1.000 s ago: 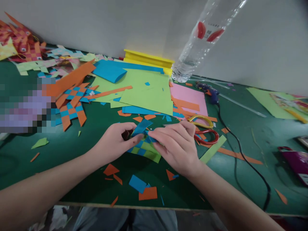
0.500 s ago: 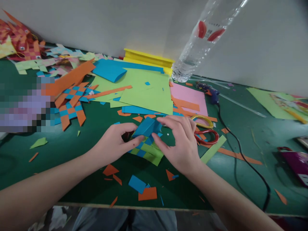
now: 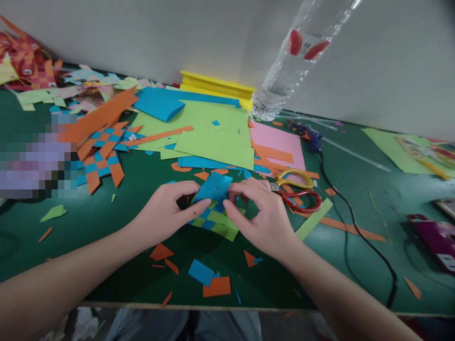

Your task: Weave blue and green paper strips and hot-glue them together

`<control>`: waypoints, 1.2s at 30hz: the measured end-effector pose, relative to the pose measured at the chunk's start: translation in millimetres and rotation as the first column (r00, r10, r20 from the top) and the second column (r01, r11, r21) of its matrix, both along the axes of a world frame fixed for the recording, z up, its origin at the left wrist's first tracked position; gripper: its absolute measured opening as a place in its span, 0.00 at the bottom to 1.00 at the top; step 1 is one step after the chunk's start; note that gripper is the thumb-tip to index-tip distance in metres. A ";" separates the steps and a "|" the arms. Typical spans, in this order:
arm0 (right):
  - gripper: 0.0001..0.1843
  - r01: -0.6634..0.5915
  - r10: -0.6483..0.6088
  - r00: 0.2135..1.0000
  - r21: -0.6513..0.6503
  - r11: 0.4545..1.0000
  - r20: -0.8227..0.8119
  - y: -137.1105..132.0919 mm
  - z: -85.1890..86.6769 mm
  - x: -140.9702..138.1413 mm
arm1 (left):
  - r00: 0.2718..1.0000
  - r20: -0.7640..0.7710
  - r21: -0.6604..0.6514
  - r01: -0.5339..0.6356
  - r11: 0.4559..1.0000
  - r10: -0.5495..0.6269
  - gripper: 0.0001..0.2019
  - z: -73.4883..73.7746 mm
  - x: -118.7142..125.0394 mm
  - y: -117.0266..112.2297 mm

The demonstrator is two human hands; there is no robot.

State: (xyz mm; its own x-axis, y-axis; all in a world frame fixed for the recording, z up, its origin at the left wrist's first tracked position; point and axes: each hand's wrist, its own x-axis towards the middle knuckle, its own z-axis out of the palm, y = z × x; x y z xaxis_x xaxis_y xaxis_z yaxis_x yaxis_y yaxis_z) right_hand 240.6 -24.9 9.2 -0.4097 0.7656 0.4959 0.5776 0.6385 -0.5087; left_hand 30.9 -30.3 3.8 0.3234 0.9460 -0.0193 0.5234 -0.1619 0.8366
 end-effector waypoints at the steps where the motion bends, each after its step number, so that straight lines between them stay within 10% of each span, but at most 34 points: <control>1: 0.03 0.001 -0.001 1.000 -0.019 1.000 -0.010 -0.5 0.1 -0.2 | 1.000 -0.002 0.000 -0.005 1.000 0.005 0.17 -0.2 0.0 0.0; 36: 0.07 -0.040 0.047 0.997 0.105 0.994 -0.065 -3.9 -6.9 -3.8 | 0.999 0.047 -0.045 0.014 0.999 -0.011 0.15 -1.2 2.4 -0.5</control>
